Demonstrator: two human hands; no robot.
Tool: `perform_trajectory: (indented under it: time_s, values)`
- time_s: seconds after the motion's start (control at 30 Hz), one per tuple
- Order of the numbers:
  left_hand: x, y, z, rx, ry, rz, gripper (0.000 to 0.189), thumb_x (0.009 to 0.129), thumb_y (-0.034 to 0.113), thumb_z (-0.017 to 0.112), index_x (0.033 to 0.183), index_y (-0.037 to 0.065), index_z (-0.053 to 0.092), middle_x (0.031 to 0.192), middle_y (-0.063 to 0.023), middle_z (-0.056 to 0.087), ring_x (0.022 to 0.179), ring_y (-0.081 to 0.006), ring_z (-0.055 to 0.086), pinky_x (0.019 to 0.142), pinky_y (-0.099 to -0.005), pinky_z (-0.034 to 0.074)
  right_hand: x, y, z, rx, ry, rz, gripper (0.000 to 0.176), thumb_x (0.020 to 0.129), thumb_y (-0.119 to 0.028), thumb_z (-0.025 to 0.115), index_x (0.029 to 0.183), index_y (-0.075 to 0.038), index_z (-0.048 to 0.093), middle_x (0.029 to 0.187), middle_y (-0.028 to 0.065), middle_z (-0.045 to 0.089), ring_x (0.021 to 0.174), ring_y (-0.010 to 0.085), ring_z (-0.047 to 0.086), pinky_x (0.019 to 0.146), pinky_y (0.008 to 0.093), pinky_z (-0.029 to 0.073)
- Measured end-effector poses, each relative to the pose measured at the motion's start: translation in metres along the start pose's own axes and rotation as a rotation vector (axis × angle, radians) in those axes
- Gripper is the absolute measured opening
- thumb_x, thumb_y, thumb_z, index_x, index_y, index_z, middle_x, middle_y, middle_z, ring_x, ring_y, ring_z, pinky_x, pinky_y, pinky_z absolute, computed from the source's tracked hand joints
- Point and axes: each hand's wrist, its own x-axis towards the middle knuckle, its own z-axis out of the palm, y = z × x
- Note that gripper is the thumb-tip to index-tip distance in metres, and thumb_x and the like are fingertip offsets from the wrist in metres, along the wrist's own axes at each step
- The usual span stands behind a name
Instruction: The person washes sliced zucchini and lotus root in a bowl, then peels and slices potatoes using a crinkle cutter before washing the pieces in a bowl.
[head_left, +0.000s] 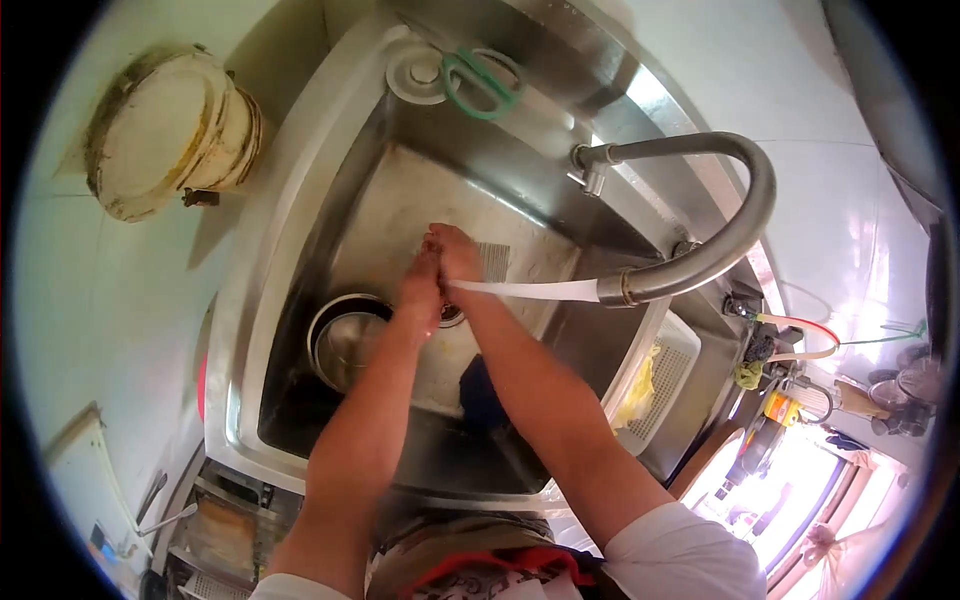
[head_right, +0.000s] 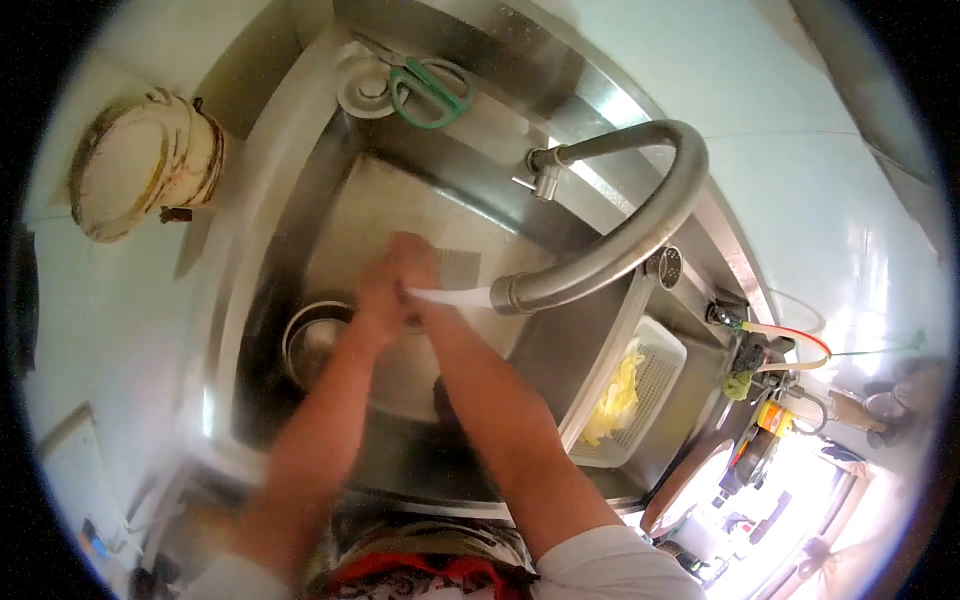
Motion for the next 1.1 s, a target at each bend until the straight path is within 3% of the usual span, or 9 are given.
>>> perform_trajectory:
  time_s: [0.1, 0.27, 0.47, 0.53, 0.63, 0.73, 0.83, 1.0, 1.1]
  values:
    - [0.011, -0.04, -0.001, -0.081, -0.096, 0.1, 0.037, 0.1, 0.034, 0.042, 0.124, 0.008, 0.053, 0.121, -0.0066, 0.058, 0.111, -0.0228, 0.055, 0.091, -0.0352, 0.047, -0.01, 0.012, 0.001, -0.031, 0.036, -0.1, 0.031, 0.095, -0.022, 0.047, 0.115, 0.0, 0.056, 0.103, 0.0151, 0.06, 0.099, 0.0267, 0.056, 0.093, 0.0347, 0.042]
    - [0.018, -0.009, -0.006, -0.546, 0.058, -0.674, 0.039, 0.1, 0.04, 0.041, 0.113, 0.007, 0.059, 0.106, -0.0067, 0.062, 0.099, -0.0197, 0.057, 0.077, -0.0326, 0.048, -0.022, 0.006, 0.0, -0.103, 0.03, -0.123, 0.024, 0.09, -0.012, 0.051, 0.109, 0.001, 0.057, 0.094, 0.0168, 0.059, 0.094, 0.0312, 0.057, 0.089, 0.0344, 0.044]
    - [-0.005, 0.033, 0.023, -0.284, 0.151, -0.43, 0.041, 0.098, 0.042, 0.042, 0.101, 0.004, 0.059, 0.092, -0.0099, 0.06, 0.073, -0.0164, 0.053, 0.058, -0.0282, 0.043, 0.003, 0.018, -0.019, -0.641, -0.146, -0.262, 0.024, 0.09, -0.015, 0.057, 0.107, 0.002, 0.057, 0.092, 0.0181, 0.061, 0.089, 0.0336, 0.059, 0.084, 0.0376, 0.046]
    - [0.028, -0.038, -0.027, -0.151, -0.022, -0.527, 0.041, 0.099, 0.039, 0.039, 0.101, 0.003, 0.059, 0.086, -0.0112, 0.059, 0.071, -0.0178, 0.055, 0.057, -0.0304, 0.044, -0.024, 0.009, 0.004, -0.329, 0.104, -0.289, 0.023, 0.089, -0.015, 0.058, 0.104, 0.002, 0.057, 0.094, 0.0198, 0.061, 0.089, 0.0364, 0.058, 0.082, 0.0397, 0.046]
    - [0.025, -0.01, -0.036, -0.045, -0.017, -0.662, 0.038, 0.099, 0.033, 0.038, 0.1, 0.002, 0.059, 0.078, -0.0153, 0.06, 0.066, -0.0226, 0.058, 0.057, -0.036, 0.047, -0.04, 0.008, 0.002, -0.038, 0.077, -0.108, 0.021, 0.089, -0.016, 0.057, 0.102, 0.001, 0.056, 0.097, 0.0216, 0.06, 0.089, 0.0392, 0.058, 0.08, 0.0408, 0.048]
    - [0.012, -0.031, -0.031, 0.945, -0.074, 0.409, 0.033, 0.099, 0.028, 0.038, 0.098, 0.001, 0.058, 0.075, -0.023, 0.061, 0.064, -0.0294, 0.061, 0.059, -0.0429, 0.049, -0.019, -0.003, -0.009, -0.45, -0.344, -0.002, 0.02, 0.091, -0.018, 0.054, 0.101, -0.001, 0.057, 0.101, 0.0222, 0.06, 0.088, 0.0337, 0.058, 0.079, 0.0381, 0.048]
    - [0.003, -0.019, -0.017, 1.063, -0.08, 0.599, 0.032, 0.098, 0.028, 0.04, 0.099, 0.001, 0.058, 0.076, -0.0225, 0.062, 0.064, -0.0293, 0.061, 0.057, -0.0419, 0.049, -0.007, -0.001, -0.023, -0.715, -0.567, 0.058, 0.02, 0.093, -0.019, 0.052, 0.103, -0.002, 0.056, 0.104, 0.0216, 0.06, 0.087, 0.0261, 0.057, 0.078, 0.0351, 0.047]
    - [0.005, 0.039, -0.018, 0.214, -0.043, -0.299, 0.036, 0.096, 0.038, 0.046, 0.086, 0.006, 0.059, 0.065, -0.0115, 0.058, 0.05, -0.0218, 0.053, 0.041, -0.0346, 0.039, -0.046, -0.008, 0.003, 0.201, 0.133, 0.037, 0.031, 0.093, -0.023, 0.056, 0.11, 0.001, 0.05, 0.097, 0.0153, 0.06, 0.087, 0.022, 0.057, 0.078, 0.035, 0.047]
    - [0.01, 0.044, -0.026, -0.03, 0.05, -0.551, 0.038, 0.094, 0.042, 0.049, 0.084, 0.007, 0.059, 0.065, -0.0099, 0.057, 0.048, -0.0217, 0.052, 0.039, -0.0334, 0.037, -0.049, -0.04, -0.011, 0.213, 0.053, 0.008, 0.032, 0.093, -0.022, 0.058, 0.109, 0.003, 0.048, 0.087, 0.0113, 0.057, 0.082, 0.0212, 0.056, 0.074, 0.0358, 0.047]
